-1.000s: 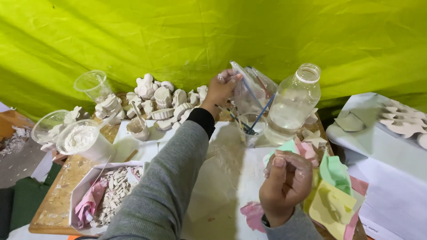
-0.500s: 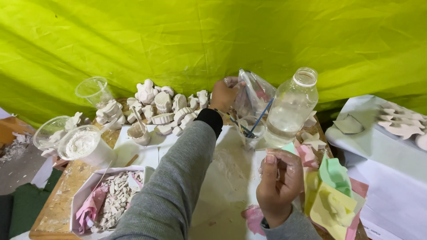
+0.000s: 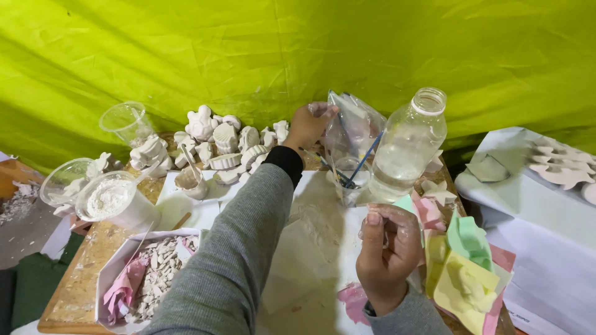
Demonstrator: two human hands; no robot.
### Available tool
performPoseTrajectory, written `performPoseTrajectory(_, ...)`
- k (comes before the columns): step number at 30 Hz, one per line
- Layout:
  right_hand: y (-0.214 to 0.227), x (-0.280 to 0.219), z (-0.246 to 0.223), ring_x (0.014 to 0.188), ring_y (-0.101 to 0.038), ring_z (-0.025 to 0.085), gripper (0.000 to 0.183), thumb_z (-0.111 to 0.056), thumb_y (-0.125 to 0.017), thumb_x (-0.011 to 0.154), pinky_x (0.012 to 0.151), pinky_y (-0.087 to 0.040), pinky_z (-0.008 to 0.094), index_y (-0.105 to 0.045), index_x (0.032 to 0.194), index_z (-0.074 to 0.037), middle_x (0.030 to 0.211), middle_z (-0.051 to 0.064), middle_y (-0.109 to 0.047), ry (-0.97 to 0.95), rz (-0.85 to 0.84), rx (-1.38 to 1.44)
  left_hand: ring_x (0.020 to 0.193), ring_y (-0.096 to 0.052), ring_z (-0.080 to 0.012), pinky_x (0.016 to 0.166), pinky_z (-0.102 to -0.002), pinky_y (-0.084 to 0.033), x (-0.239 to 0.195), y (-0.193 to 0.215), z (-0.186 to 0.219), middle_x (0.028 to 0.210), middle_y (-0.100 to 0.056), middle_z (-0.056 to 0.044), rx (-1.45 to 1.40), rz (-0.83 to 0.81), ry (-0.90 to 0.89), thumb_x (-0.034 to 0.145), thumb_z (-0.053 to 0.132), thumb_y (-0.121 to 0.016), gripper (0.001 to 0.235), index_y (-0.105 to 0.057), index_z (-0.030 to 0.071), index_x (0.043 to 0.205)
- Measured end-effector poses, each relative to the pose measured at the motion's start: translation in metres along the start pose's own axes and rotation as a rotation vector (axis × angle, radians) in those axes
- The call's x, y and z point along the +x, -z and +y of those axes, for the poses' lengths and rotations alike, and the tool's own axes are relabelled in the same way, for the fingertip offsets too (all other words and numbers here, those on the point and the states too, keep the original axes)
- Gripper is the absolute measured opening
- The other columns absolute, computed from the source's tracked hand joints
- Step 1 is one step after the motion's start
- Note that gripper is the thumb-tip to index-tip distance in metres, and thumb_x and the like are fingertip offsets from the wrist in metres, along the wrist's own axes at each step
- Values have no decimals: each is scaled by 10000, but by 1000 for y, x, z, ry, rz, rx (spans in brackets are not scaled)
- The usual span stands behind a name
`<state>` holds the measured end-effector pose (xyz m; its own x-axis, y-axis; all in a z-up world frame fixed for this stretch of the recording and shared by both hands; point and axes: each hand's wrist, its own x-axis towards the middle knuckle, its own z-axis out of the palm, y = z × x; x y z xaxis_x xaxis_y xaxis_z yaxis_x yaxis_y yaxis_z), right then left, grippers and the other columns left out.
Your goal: The person places small white clay figurines into clear plastic bags one at a time. They pick up each figurine from the table, insert it into a bag, and set the bag aside. The process is repeated for several items.
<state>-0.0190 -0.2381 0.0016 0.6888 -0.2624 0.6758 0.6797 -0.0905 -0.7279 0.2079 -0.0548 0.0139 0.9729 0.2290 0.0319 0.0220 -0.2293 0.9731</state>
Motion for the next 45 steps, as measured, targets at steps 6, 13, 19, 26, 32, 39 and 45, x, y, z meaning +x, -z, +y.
performPoseTrajectory(6,0,2,2,594,-558,126,137,-95,-555,1042,571,-486,241,-563,1096,30,979,147,-652,49,-26,23,802,-711,-178,763,-312,-552,4,20,-13,1043,-749,-69,-69,77,-109,982,177,-530,333,-670,111,1276)
performPoseTrajectory(13,-6,16,3,504,-542,137,54,38,-580,1015,477,-447,271,-590,1018,92,747,131,-602,254,-129,64,840,-735,-212,749,-343,-663,-56,86,21,1018,-708,-136,-359,255,-211,1063,108,-419,243,-584,22,1219)
performPoseTrajectory(19,-4,13,2,436,-513,124,154,-143,-755,882,446,-437,243,-762,1001,-45,629,45,-665,82,-572,66,847,-724,-205,748,-328,-659,-170,114,67,1032,-664,-124,-474,130,-231,1046,180,-513,252,-559,26,1241)
performPoseTrajectory(26,-13,22,-67,1326,-539,472,512,-340,-788,877,1117,-381,589,-679,1296,-67,1386,249,-629,-2,-1476,-427,780,-701,-190,707,-314,-624,-217,99,64,984,-648,-124,-482,44,-418,1060,154,-544,219,-571,25,1235)
performPoseTrajectory(32,-26,9,-31,1110,-693,406,314,-239,-688,915,999,-505,504,-727,1155,-40,1220,184,-722,-13,-1488,-591,704,-698,-174,635,-284,-577,-187,72,26,919,-681,-123,-316,23,-597,1050,134,-572,164,-622,47,1180)
performPoseTrajectory(39,-17,11,-18,1005,-750,261,224,-338,-627,982,888,-568,401,-747,1069,-170,999,48,-778,80,-1072,-555,690,-669,-155,627,-266,-544,-192,69,-20,889,-689,-128,-419,-72,-566,1094,248,-476,267,-608,51,1216)
performPoseTrajectory(45,-8,20,-20,869,-751,296,178,-244,-688,979,694,-609,358,-732,1068,-96,941,110,-752,10,-694,-402,846,-630,-164,751,-307,-525,-193,78,-23,1007,-685,-120,-305,-427,-551,916,342,-735,458,-627,50,1253)
